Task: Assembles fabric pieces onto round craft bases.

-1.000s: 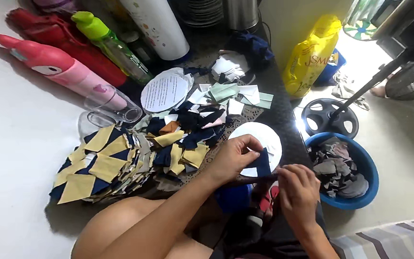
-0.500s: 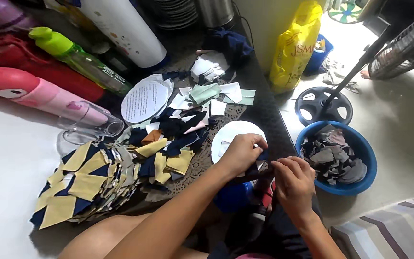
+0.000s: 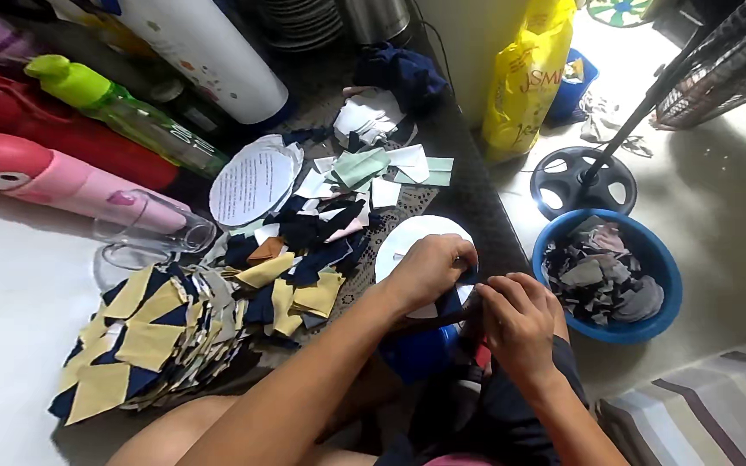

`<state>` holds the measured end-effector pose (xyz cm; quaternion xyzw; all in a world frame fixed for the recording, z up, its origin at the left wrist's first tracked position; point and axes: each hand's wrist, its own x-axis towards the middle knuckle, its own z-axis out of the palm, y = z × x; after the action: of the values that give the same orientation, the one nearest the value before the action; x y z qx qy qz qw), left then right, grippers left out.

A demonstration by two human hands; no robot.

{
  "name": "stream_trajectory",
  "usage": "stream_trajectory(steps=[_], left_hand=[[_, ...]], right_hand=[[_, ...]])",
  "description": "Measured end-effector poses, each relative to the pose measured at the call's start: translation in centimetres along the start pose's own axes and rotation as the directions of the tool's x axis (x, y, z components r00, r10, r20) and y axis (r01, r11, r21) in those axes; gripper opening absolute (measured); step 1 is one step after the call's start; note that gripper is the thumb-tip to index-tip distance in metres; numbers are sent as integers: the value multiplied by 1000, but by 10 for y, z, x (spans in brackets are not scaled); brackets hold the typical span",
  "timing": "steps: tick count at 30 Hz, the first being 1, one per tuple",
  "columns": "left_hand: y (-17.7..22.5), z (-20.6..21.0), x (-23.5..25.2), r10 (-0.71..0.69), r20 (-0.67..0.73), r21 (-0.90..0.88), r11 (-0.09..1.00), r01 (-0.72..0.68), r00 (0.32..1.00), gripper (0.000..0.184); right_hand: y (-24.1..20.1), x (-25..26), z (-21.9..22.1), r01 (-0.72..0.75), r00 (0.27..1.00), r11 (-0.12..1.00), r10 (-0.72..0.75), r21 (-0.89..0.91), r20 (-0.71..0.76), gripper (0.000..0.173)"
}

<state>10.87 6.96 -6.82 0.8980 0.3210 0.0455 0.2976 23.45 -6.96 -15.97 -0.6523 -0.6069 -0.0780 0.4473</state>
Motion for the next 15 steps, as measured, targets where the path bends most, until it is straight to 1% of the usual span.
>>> stream_trajectory(steps=[3,6,15], left_hand=[[-5,-2,2,93,3,45,995,-93,996,15],[-8,-4,4,142,20,59,988,-143,990,15],[-10,-2,6,157,9,41,987,-157,988,14]], right_hand=[[0,1,0,1,1000,1000,-1,-7,7,23],[0,2,1,-2,1000,1000,2,-5,10,22],[2,8,3,6,1000,1000,-7,-1,-2,22]])
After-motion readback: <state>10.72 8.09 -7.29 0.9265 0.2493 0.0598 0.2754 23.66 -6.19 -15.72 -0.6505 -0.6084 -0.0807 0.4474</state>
